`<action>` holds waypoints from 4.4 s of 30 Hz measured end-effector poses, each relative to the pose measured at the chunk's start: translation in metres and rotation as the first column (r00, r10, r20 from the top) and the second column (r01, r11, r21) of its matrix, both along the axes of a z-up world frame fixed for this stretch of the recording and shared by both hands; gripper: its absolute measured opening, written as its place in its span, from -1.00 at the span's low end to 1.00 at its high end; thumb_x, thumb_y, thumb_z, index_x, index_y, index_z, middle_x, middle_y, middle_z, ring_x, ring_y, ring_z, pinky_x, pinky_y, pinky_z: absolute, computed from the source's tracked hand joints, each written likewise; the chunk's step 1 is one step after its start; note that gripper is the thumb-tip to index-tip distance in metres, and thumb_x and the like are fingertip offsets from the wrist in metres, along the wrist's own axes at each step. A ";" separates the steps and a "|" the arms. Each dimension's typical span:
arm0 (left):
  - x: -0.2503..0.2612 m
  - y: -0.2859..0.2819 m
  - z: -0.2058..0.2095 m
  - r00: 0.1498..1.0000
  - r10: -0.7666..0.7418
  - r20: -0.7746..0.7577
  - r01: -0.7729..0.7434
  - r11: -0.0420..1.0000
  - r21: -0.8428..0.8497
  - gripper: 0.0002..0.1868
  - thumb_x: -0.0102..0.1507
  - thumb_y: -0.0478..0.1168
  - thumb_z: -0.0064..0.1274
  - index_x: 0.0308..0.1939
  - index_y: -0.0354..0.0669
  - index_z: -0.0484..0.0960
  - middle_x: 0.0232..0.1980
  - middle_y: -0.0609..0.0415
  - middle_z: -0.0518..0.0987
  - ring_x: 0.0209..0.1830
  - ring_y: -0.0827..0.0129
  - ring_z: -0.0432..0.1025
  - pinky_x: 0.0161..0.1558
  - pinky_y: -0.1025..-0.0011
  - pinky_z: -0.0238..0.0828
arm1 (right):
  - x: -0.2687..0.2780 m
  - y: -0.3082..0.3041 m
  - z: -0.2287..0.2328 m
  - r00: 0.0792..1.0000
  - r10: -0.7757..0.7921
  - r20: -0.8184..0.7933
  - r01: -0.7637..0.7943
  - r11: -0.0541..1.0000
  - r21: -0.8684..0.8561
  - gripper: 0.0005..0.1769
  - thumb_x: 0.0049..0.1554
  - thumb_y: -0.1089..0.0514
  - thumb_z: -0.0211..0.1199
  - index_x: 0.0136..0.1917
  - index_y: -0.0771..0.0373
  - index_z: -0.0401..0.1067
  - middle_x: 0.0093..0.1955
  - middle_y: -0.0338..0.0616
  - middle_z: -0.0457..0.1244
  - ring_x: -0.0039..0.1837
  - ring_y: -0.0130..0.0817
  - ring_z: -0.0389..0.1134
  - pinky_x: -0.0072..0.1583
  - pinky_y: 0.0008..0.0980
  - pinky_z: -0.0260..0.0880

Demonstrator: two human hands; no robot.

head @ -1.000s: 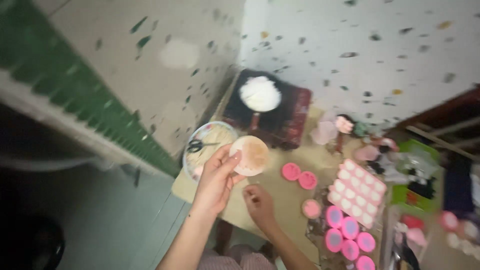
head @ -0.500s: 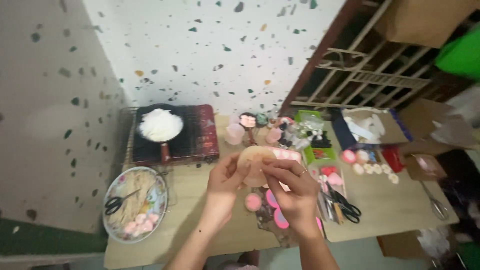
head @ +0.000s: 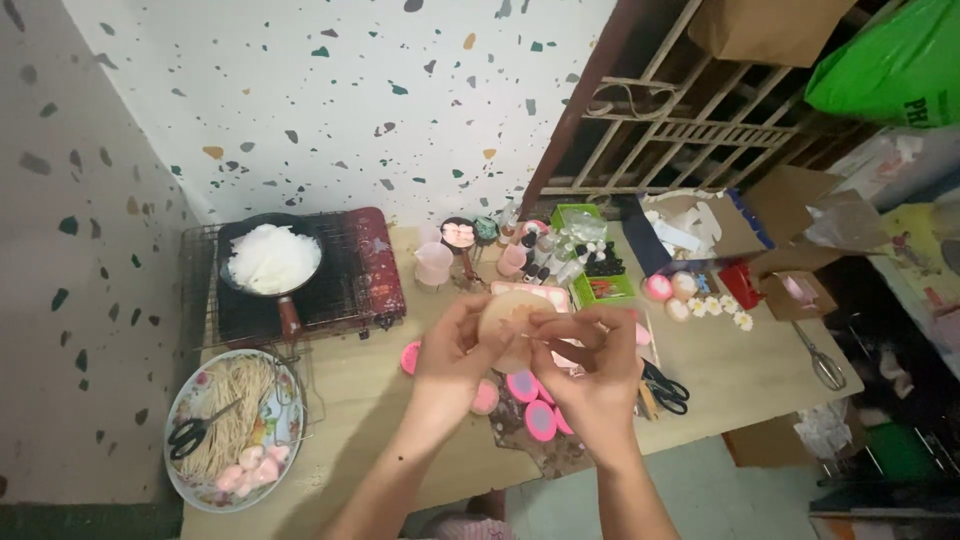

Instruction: The person is unmolding decorative wax pieces and preparing them for candle assembly.

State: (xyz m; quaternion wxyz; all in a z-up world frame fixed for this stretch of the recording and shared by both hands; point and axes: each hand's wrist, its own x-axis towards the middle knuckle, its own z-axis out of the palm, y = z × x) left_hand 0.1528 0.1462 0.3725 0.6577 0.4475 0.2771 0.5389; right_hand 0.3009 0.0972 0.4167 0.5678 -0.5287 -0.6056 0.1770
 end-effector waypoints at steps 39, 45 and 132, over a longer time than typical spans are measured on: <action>0.024 0.003 -0.009 0.911 0.290 -0.293 -0.260 0.956 0.136 -0.69 0.06 -0.34 0.17 -0.12 -0.30 0.56 -0.23 0.02 0.70 -0.25 0.49 0.57 -0.22 0.47 0.54 | -0.004 -0.013 -0.028 0.990 -0.132 0.048 0.137 0.983 -0.124 -0.53 0.01 0.35 0.44 0.18 0.31 0.39 0.02 -0.07 0.42 -0.04 -0.42 0.50 -0.15 -0.49 0.58; 0.020 0.003 -0.009 0.941 0.187 -0.281 -0.172 0.982 0.078 -0.70 0.12 -0.35 0.08 -0.07 -0.27 0.50 -0.24 0.02 0.68 -0.28 0.48 0.57 -0.27 0.48 0.53 | 0.002 -0.016 -0.038 0.995 -0.081 -0.061 0.078 0.996 -0.050 -0.49 -0.03 0.43 0.39 0.18 0.37 0.33 0.05 -0.08 0.36 0.04 -0.43 0.44 -0.09 -0.47 0.57; -0.046 0.036 -0.465 0.831 0.474 -0.292 -0.520 0.475 -0.710 -0.69 0.31 -0.35 0.04 0.14 -0.27 0.51 -0.02 0.00 0.59 -0.19 0.38 0.54 -0.17 0.40 0.64 | -0.042 0.093 -0.425 0.968 0.203 0.150 -0.063 0.768 -0.637 -0.69 0.06 0.23 0.32 0.10 0.28 0.57 -0.03 -0.02 0.46 -0.03 -0.31 0.49 0.04 -0.34 0.46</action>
